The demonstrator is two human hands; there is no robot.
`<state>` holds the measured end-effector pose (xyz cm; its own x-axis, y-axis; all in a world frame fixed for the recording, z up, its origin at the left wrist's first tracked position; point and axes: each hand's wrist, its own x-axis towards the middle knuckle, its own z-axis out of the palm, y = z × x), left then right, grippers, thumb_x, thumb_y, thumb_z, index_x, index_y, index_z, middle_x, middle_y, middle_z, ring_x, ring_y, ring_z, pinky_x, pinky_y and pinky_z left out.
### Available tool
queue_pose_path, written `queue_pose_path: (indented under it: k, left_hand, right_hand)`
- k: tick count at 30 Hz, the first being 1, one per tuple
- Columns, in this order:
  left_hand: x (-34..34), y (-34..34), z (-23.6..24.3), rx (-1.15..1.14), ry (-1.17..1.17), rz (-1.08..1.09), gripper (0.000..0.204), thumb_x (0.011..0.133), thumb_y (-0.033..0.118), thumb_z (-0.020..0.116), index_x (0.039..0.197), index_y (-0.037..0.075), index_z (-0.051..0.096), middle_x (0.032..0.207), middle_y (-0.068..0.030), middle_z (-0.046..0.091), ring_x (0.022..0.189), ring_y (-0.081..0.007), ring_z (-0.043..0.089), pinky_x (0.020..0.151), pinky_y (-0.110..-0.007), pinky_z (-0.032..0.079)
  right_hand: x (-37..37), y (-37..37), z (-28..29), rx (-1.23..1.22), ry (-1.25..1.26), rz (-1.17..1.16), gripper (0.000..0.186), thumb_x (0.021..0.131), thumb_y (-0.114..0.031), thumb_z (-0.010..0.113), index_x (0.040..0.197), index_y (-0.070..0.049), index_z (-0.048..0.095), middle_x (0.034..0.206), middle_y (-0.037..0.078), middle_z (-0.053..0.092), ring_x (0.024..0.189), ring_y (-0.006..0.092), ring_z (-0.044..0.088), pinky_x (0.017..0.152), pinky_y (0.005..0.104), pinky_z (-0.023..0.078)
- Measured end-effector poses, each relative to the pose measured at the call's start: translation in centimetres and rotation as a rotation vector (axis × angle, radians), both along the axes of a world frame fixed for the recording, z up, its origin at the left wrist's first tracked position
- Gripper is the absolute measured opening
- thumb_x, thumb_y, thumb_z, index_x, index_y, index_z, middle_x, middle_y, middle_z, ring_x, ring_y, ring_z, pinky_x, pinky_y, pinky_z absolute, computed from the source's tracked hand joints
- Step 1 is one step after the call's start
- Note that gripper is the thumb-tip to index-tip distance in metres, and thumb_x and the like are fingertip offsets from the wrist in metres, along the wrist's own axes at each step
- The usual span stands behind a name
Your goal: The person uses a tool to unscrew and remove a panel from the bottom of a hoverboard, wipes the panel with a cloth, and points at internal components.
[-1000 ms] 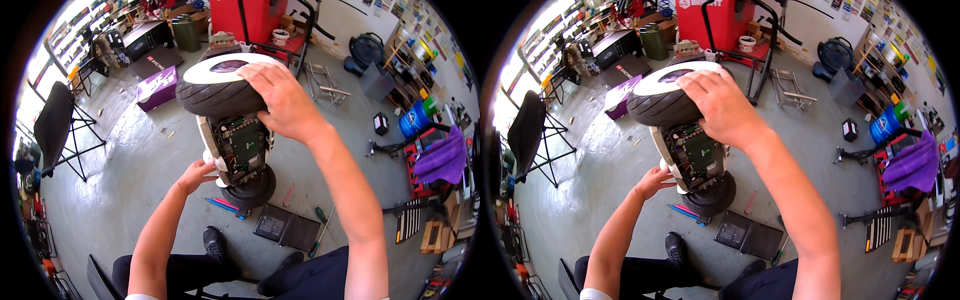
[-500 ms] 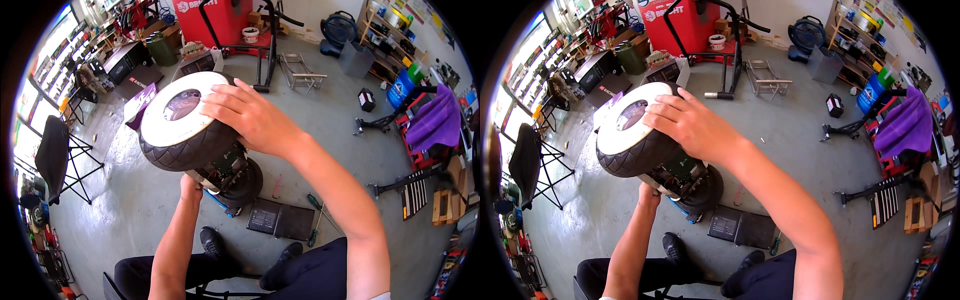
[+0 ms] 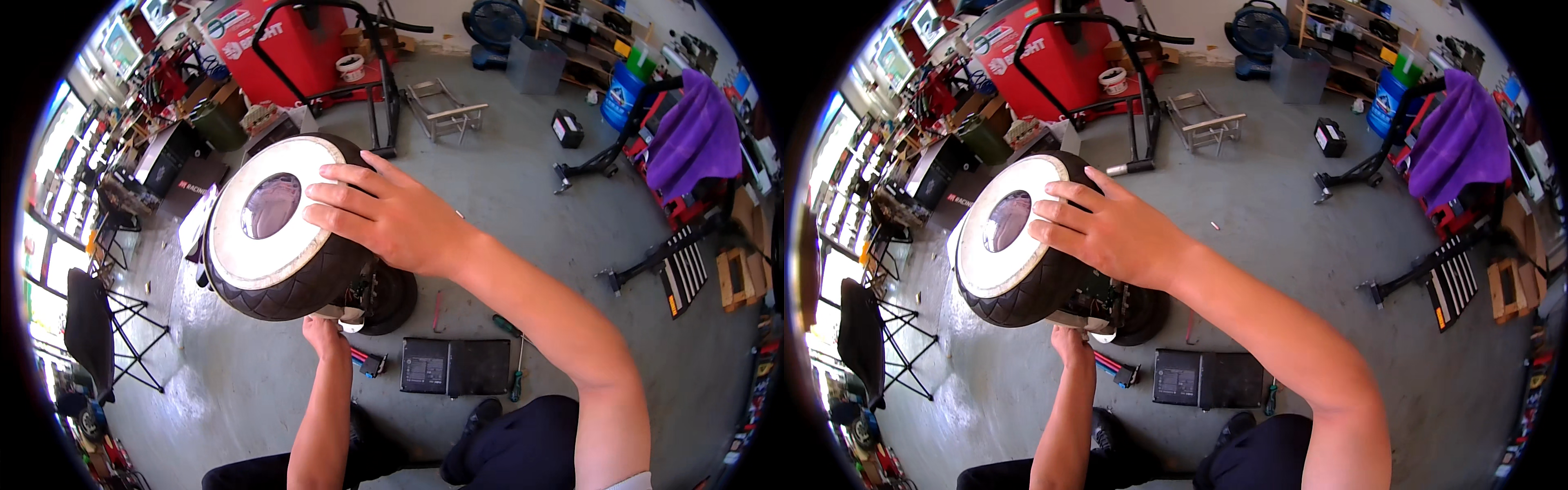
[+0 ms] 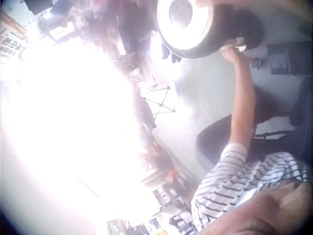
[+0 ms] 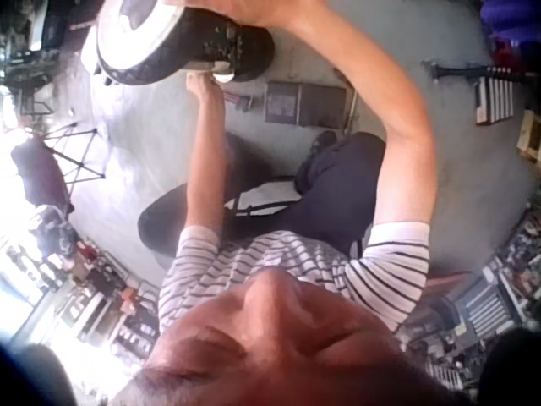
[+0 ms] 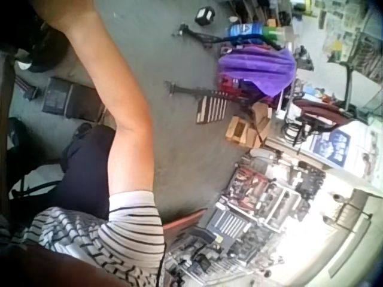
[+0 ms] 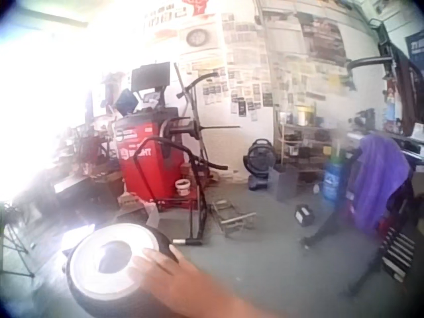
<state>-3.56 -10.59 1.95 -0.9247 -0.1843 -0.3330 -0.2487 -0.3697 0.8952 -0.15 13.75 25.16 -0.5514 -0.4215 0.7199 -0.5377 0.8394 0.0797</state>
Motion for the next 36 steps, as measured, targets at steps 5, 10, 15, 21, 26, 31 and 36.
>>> queue_pose_path:
  k: [5, 10, 15, 21, 26, 31, 36]
  left_hand:
    - [-0.8, -1.6, 0.9, -0.091, 0.016, -0.059, 0.031, 0.09, 0.018, 0.065, 0.12, 0.01, 0.061, 0.106, -0.003, 0.067, 0.088, -0.0164, 0.065, 0.065, -0.028, 0.048]
    - [-1.1, 0.6, 1.4, -0.105, 0.017, -0.141, 0.018, 0.092, 0.015, 0.065, 0.109, 0.012, 0.058, 0.09, 0.0014, 0.061, 0.066, -0.0084, 0.051, 0.052, -0.024, 0.036]
    - [-0.9, -3.3, 1.3, -0.151, 0.078, -0.204, 0.036, 0.097, 0.02, 0.06, 0.131, 0.011, 0.051, 0.121, -0.0034, 0.059, 0.1, -0.0136, 0.061, 0.081, -0.028, 0.052]
    - [0.1, -3.6, 3.9, -0.805, 0.244, -0.282, 0.033, 0.1, 0.016, 0.055, 0.129, 0.001, 0.053, 0.127, -0.0104, 0.057, 0.107, -0.0218, 0.06, 0.09, -0.033, 0.052]
    - [2.8, -2.5, 4.5, -0.771, 0.453, -0.26, 0.046, 0.09, 0.008, 0.059, 0.132, -0.005, 0.047, 0.13, -0.0139, 0.056, 0.121, -0.0245, 0.052, 0.106, -0.038, 0.038]
    - [3.0, -2.4, 4.6, -0.541, 0.456, -0.368, 0.053, 0.085, 0.005, 0.063, 0.134, -0.003, 0.045, 0.136, -0.0174, 0.054, 0.129, -0.0263, 0.048, 0.113, -0.041, 0.031]
    - [2.5, -3.0, 3.8, -0.85, 0.452, -0.258, 0.041, 0.099, 0.015, 0.059, 0.133, -0.003, 0.046, 0.133, -0.0159, 0.055, 0.121, -0.0214, 0.051, 0.107, -0.036, 0.037]
  right_hand:
    - [0.6, 0.1, -1.1, -0.11, 0.126, 0.032, 0.035, 0.09, -0.021, 0.055, 0.125, -0.019, 0.059, 0.132, -0.002, 0.057, 0.133, 0.0206, 0.046, 0.11, 0.0503, 0.039]
    - [-1.1, -0.1, -3.5, -0.31, 0.19, 0.022, 0.033, 0.092, -0.017, 0.054, 0.124, -0.016, 0.06, 0.129, 0.001, 0.058, 0.129, 0.0215, 0.049, 0.109, 0.0475, 0.041]
    - [0.4, 4.2, -11.4, -0.924, 0.115, -0.056, 0.022, 0.083, -0.017, 0.069, 0.103, -0.008, 0.065, 0.103, 0.006, 0.067, 0.101, 0.0275, 0.062, 0.089, 0.0398, 0.05]
    - [3.5, -3.7, -25.3, -1.373, -0.446, -0.09, 0.011, 0.088, -0.011, 0.066, 0.098, -0.008, 0.068, 0.082, 0.011, 0.065, 0.078, 0.0305, 0.065, 0.067, 0.0414, 0.052]
    - [3.6, -8.9, -28.4, -1.501, -0.713, 0.085, 0.028, 0.087, -0.007, 0.066, 0.115, -0.008, 0.066, 0.092, 0.011, 0.066, 0.085, 0.0305, 0.068, 0.074, 0.038, 0.054]
    - [4.5, -9.1, -28.2, -1.386, -0.798, 0.171, 0.039, 0.086, -0.004, 0.065, 0.125, -0.009, 0.064, 0.097, 0.011, 0.065, 0.092, 0.0285, 0.068, 0.076, 0.036, 0.056]
    - [5.3, -11.3, -29.0, -1.321, -0.744, 0.156, 0.051, 0.087, -0.008, 0.064, 0.137, -0.015, 0.058, 0.095, 0.008, 0.063, 0.084, 0.0278, 0.064, 0.071, 0.0378, 0.055]
